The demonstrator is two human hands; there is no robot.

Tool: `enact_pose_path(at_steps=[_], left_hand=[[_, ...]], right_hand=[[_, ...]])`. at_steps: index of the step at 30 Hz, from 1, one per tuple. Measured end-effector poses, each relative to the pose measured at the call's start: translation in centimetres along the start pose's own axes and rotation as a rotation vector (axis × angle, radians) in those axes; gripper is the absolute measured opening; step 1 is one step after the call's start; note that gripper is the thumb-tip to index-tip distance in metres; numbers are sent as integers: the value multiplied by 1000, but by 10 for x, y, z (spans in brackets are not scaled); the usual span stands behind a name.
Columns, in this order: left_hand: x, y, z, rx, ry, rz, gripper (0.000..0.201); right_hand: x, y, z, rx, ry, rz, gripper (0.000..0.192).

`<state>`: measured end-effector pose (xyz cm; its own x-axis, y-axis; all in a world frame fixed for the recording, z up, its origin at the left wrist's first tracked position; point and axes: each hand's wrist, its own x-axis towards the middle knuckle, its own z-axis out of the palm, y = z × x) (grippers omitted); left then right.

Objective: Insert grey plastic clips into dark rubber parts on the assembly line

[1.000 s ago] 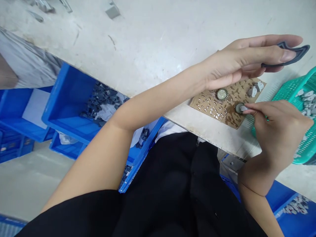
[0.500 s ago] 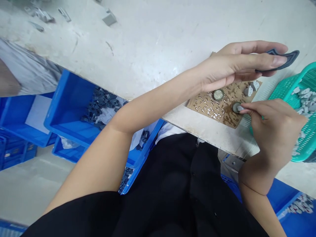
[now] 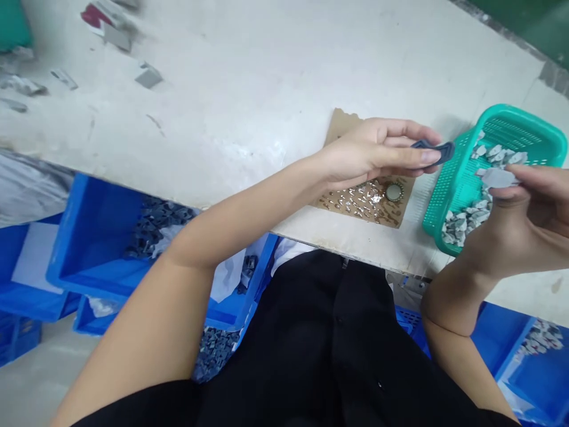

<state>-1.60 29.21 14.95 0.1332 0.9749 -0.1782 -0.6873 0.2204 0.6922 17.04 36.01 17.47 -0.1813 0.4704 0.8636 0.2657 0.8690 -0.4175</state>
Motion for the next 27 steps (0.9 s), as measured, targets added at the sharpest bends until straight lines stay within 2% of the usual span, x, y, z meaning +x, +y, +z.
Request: enact_pose_path(at_steps=[6, 11, 19, 24, 27], left_hand=[[2, -11, -2, 98, -50, -38, 32], [-1, -8, 1, 131, -51, -42, 32], [-2, -7, 4, 215, -29, -50, 34], [-4, -9, 4, 222, -36, -27, 33], [-5, -10, 5, 194, -34, -9, 28]], right_hand=[[-2, 2, -1, 1, -99, -94, 15], [-4, 4, -3, -11, -156, -75, 15], [-3, 11, -5, 28, -200, -134, 13], [-4, 1, -6, -26, -204, -73, 22], [-5, -7, -6, -81, -260, -19, 22]])
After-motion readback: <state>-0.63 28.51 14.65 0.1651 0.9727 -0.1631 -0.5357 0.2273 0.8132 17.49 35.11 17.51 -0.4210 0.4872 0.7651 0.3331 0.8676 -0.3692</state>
